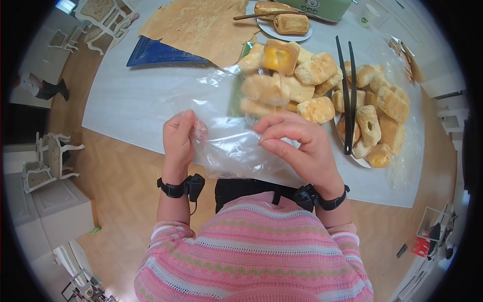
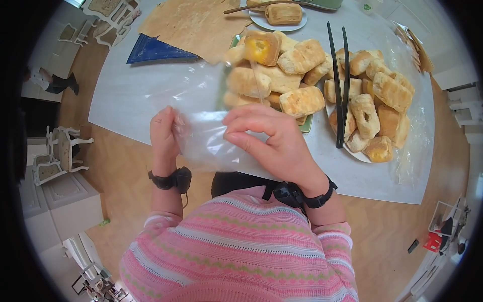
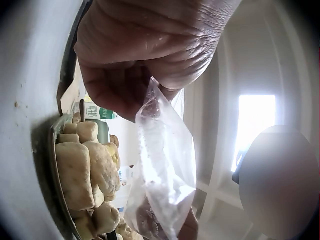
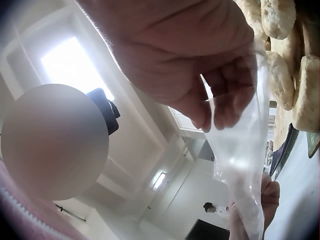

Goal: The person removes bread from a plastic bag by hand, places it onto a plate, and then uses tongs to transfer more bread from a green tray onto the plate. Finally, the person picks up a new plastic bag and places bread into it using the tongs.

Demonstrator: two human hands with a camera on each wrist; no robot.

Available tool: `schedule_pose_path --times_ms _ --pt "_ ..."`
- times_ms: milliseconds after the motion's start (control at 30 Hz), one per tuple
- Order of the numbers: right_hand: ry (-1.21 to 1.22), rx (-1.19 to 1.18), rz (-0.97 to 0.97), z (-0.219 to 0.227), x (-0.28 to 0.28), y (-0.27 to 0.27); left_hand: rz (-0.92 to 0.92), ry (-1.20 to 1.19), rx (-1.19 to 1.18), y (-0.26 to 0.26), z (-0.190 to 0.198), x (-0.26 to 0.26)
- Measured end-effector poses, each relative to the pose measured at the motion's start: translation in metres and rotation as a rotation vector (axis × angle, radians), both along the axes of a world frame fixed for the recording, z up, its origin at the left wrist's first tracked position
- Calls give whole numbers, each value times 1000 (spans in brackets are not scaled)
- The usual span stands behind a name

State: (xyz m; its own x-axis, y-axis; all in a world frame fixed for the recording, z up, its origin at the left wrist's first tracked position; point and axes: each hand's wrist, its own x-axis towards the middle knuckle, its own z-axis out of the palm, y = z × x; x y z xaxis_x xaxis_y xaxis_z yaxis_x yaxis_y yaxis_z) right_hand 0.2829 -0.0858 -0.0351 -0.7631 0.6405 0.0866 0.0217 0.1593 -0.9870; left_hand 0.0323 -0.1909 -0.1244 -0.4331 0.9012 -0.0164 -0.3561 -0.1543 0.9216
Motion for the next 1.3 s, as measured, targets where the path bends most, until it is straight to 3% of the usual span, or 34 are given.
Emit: schedule_pose_path --times_ms 33,100,167,200,267,300,367,400,467,567,800,900,967,1000,1067,1100,1167,1300 --pt "111 156 40 -1 -4 -1 30 -33 -24 -2 -1 -3" --pt "138 186 60 -3 -11 -2 58 -67 -52 -4 -3 -4" --pt "165 213 80 -5 -16 -3 254 41 -69 -5 1 1" --pt "176 229 83 -4 -18 -3 252 41 -72 -4 5 5" --pt "187 242 87 -6 -22 -4 435 344 -19 -4 18 15" --pt "181 253 60 -7 -25 -5 435 345 -22 -6 21 15" --pt "175 262 33 -9 -30 -6 532 910 43 -10 27 13" --pt "159 293 0 -11 -33 -6 532 910 40 -12 31 12" --pt "144 321 -29 -15 -39 -7 448 1212 51 -16 39 10" --pt "134 428 -62 -19 -47 -7 320 1329 97 -15 48 14" --pt "70 632 -47 -22 -57 -7 162 1357 180 5 58 -2" --pt "117 604 -71 -26 -58 -6 168 1269 136 12 52 -6" --pt "160 585 -97 -27 -58 -6 407 1010 -52 16 39 -8" --pt "180 574 -99 -26 -58 -6 403 1009 -53 16 35 -7" --pt "198 562 -103 -25 -58 -5 441 548 -101 17 31 -6" --pt "212 541 -100 -24 -59 -5 439 547 -102 15 30 -6" --pt "224 519 -98 -23 -59 -3 18 62 -27 9 28 -7" --pt "276 332 86 -18 -60 1 38 -170 -120 12 12 1"
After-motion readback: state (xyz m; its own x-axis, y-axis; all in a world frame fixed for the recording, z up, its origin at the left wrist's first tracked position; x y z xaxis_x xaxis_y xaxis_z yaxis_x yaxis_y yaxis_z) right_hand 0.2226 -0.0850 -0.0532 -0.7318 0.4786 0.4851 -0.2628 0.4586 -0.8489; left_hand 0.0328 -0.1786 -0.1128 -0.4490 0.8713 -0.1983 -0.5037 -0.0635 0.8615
